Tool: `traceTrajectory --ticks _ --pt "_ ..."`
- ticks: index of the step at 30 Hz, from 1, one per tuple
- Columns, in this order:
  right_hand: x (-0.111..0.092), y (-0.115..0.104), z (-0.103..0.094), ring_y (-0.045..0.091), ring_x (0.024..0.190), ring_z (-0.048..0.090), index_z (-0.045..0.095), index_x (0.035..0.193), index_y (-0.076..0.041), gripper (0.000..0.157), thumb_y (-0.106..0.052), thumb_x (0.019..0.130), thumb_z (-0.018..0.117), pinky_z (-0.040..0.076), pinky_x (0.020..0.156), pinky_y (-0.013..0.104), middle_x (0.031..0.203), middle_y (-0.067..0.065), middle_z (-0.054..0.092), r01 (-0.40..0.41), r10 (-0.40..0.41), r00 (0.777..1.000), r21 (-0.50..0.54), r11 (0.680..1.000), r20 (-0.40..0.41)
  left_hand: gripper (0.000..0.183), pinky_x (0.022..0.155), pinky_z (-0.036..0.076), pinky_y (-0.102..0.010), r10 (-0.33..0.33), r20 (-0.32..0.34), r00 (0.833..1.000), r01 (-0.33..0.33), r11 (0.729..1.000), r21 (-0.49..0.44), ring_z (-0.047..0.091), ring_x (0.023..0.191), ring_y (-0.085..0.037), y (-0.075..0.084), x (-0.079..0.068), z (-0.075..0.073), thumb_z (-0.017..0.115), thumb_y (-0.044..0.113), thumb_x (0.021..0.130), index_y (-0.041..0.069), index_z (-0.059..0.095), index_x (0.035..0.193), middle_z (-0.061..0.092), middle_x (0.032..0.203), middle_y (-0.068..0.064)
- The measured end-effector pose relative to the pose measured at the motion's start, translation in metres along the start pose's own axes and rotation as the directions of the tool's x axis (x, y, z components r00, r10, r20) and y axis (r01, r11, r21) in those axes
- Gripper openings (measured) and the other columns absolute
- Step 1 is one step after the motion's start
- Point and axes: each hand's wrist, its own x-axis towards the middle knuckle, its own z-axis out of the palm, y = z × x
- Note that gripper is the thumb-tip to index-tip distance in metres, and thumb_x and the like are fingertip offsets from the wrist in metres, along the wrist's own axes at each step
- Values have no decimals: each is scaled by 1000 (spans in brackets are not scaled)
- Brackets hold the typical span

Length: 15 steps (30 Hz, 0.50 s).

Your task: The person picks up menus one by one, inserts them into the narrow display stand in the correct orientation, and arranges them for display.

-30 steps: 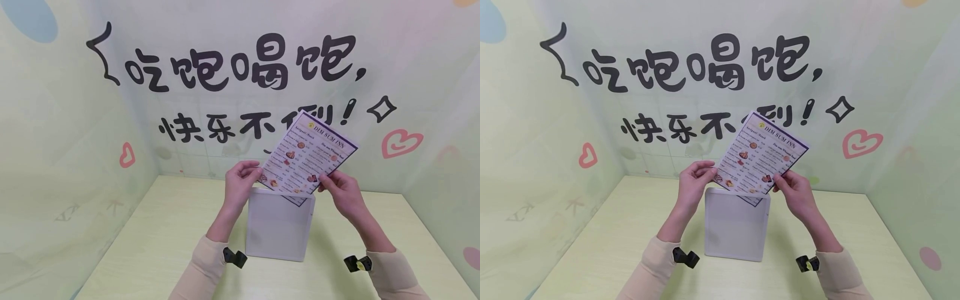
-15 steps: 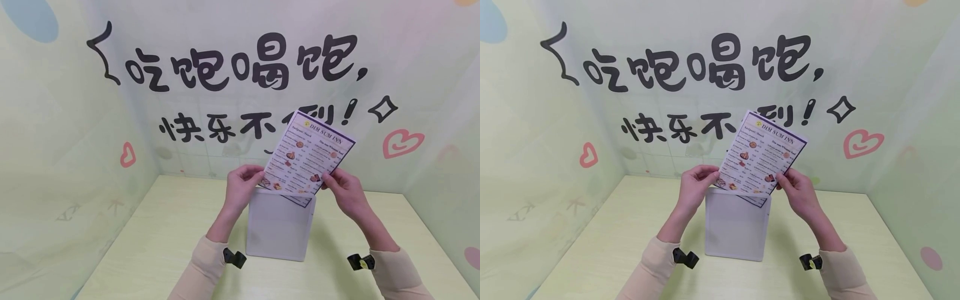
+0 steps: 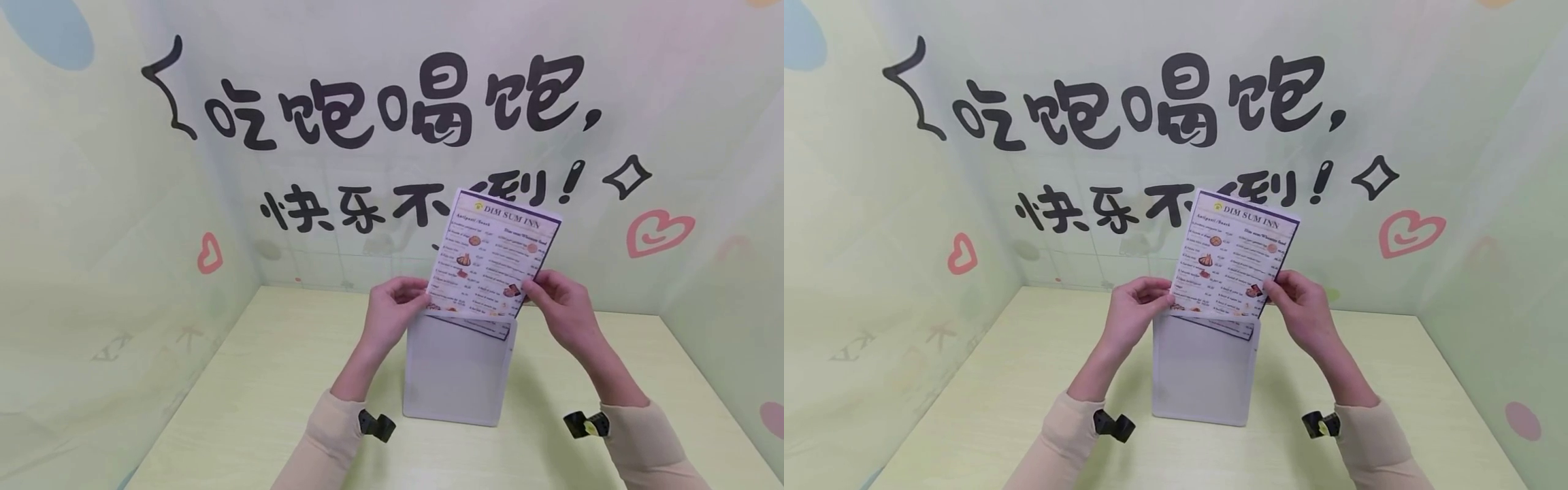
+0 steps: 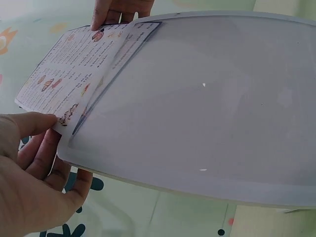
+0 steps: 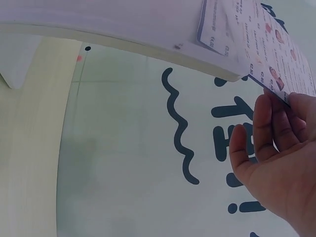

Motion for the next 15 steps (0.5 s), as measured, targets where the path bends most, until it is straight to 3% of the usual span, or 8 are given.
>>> traceTrajectory --ticks 8,15 --pt "3 -2 3 4 84 69 63 112 13 29 -15 106 59 53 82 15 98 10 74 -10 10 1000 15 1000 -5 19 77 56 -26 -13 24 1000 13 1000 13 70 85 -20 -6 -4 -3 76 -1 87 -4 74 106 75 93 -12" --pt "4 -4 4 5 86 68 64 115 11 29 -16 106 59 54 82 15 106 21 73 -8 8 1000 -4 1000 6 19 80 58 -29 -27 31 999 27 999 20 72 88 -22 -9 -6 -5 77 0 88 -3 74 106 76 96 -13"
